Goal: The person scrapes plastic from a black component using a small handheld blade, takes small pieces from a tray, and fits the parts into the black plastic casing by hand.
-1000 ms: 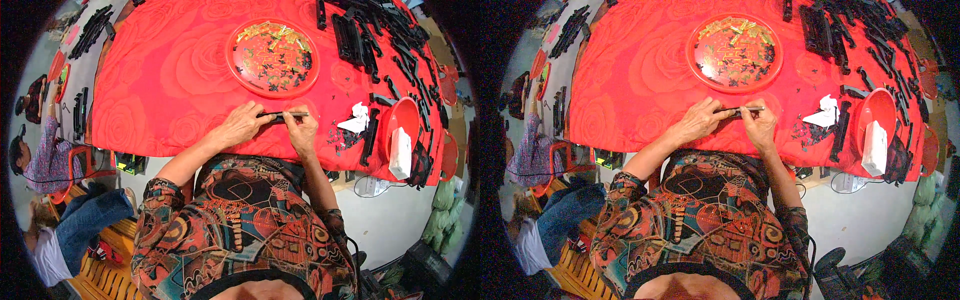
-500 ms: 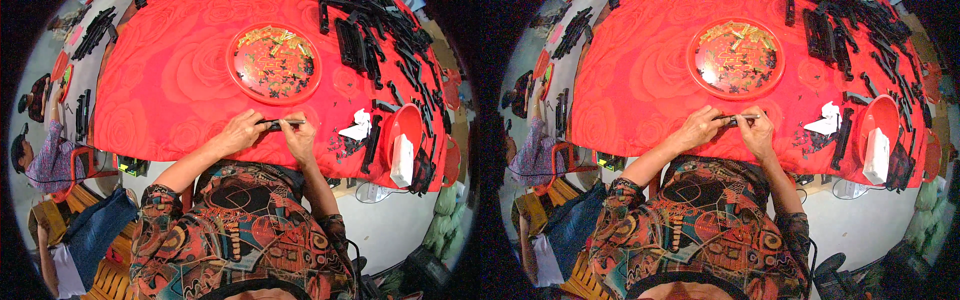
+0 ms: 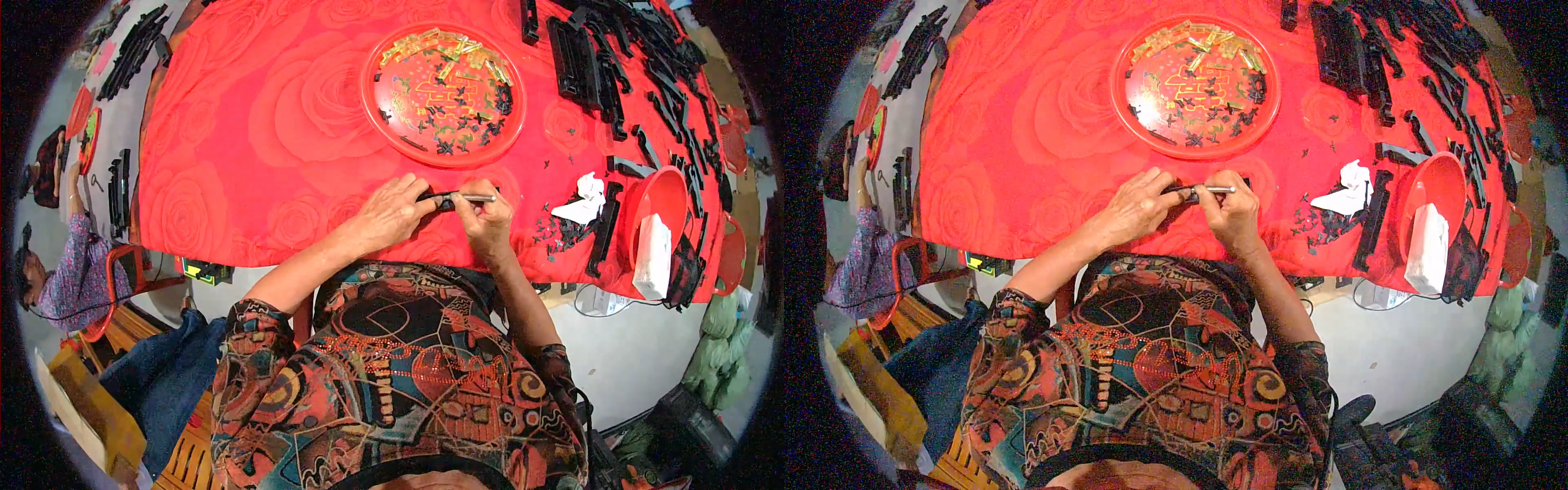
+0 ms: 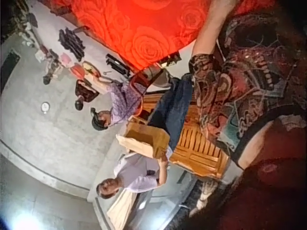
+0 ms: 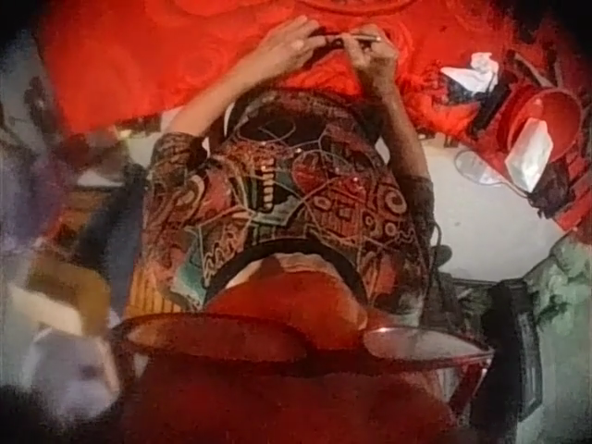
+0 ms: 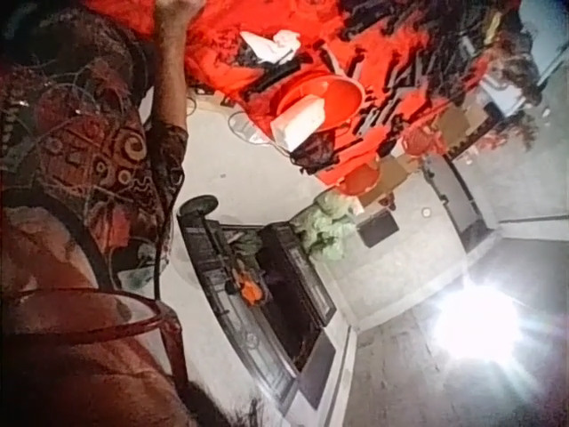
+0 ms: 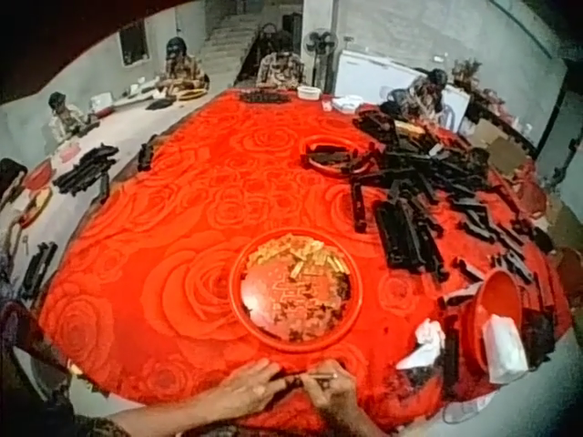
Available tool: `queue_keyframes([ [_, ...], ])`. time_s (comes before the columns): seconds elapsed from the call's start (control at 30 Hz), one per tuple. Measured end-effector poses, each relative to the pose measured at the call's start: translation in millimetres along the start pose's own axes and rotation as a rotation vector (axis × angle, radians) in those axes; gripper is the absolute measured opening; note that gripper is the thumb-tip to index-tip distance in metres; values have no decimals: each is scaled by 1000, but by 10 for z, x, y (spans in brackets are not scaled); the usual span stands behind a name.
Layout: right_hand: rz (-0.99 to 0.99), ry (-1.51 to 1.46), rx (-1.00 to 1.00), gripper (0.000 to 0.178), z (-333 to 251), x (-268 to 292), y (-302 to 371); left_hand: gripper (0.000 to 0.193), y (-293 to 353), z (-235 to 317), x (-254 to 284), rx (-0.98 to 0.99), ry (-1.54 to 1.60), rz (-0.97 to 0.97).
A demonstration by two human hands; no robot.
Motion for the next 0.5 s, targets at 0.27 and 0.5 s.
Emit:
queue_keyframes([
  [0.27, 197, -37, -122, 6, 66, 158, 131, 23, 44, 9, 53, -33, 13, 125],
  [0.5, 189, -200, -199, 9, 242, 24, 131, 16, 92, 31, 107, -102, 4, 220],
])
Point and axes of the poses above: each hand's wrist, its own y-axis away from the middle knuckle, its own x-axis out of the back of the hand, z = x × y, the point moved 9 cm from there along -y, towards the middle knuckle, and after that the axes turned 6 degrees about -x, right-handed, at the moved point
